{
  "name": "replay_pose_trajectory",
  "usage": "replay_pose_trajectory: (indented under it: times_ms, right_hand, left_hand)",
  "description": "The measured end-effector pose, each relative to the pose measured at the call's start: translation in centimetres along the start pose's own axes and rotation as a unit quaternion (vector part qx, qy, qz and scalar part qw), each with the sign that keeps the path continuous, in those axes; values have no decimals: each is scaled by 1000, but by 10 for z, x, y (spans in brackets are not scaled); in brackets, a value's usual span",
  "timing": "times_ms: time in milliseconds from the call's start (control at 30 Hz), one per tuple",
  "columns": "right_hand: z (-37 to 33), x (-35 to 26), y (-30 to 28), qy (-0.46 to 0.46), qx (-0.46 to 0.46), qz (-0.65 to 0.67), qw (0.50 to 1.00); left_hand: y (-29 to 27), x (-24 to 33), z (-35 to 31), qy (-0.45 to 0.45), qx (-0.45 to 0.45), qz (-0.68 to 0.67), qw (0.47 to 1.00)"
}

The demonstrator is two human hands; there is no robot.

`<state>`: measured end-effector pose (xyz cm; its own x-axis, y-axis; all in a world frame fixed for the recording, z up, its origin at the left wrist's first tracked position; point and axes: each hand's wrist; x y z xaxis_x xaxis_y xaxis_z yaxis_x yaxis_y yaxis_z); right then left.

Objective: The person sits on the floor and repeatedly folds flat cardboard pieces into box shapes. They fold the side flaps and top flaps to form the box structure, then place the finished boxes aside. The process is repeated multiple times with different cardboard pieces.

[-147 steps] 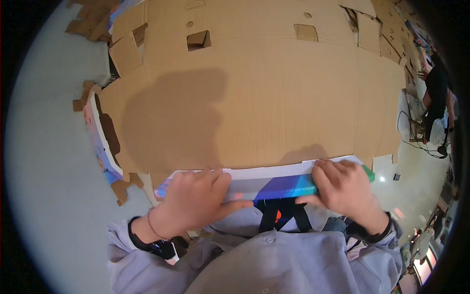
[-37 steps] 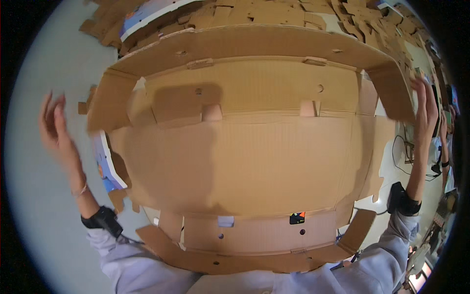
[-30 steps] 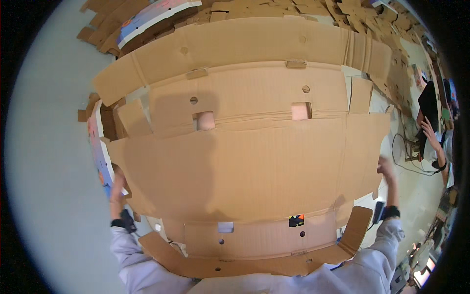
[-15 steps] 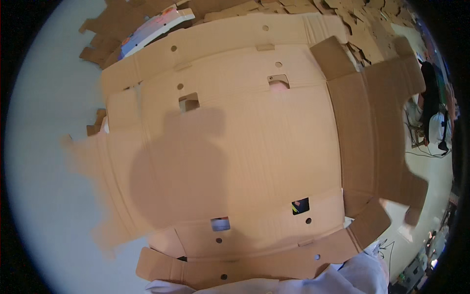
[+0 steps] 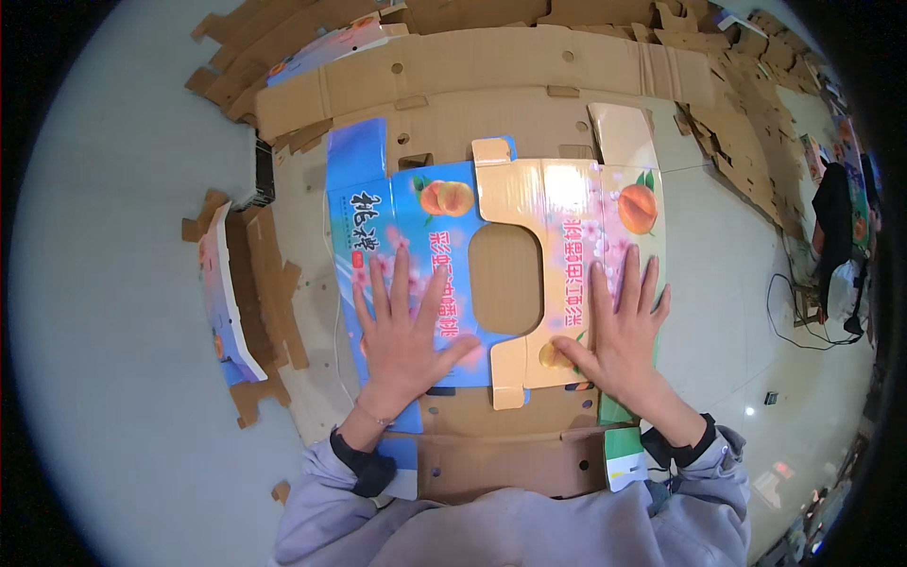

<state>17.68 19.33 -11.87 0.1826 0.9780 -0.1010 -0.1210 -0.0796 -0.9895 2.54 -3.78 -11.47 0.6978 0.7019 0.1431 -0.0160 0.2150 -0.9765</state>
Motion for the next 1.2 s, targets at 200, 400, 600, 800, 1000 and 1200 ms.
replay_pose_trajectory:
  times_ms: [200,400,600,800,1000,1200]
  right_hand:
    - [14,6,-32,48,-14,142,989]
    - [48,-6,-83,-43,-56,68,995]
    - [25,67,-77,153,112,528,828]
    - [3,127,-26,269,21,506,819]
    - [-16,145,3,212,59,592,776]
    - [-194,184,36,423,54,749,507]
  left_hand:
    - [-28,2,22,-39,9,-107,993]
    - [-69,-20,29,-106,2,-116,988]
    - [-85,-81,21,-196,19,-384,902]
    - [-17,-148,7,-240,37,-345,907]
    - [11,-169,-11,-270,-3,-416,868]
    - [-52,-131,-42,-331,-44,-548,767]
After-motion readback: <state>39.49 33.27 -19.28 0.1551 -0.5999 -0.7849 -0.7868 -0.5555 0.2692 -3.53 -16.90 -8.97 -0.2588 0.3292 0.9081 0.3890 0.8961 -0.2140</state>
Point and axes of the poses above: each hand's wrist, its own z-axis towards the middle knuckle, its own y-axis out of the palm, x = y × z, and after that the axes turned 6 degrees about -y, right-handed
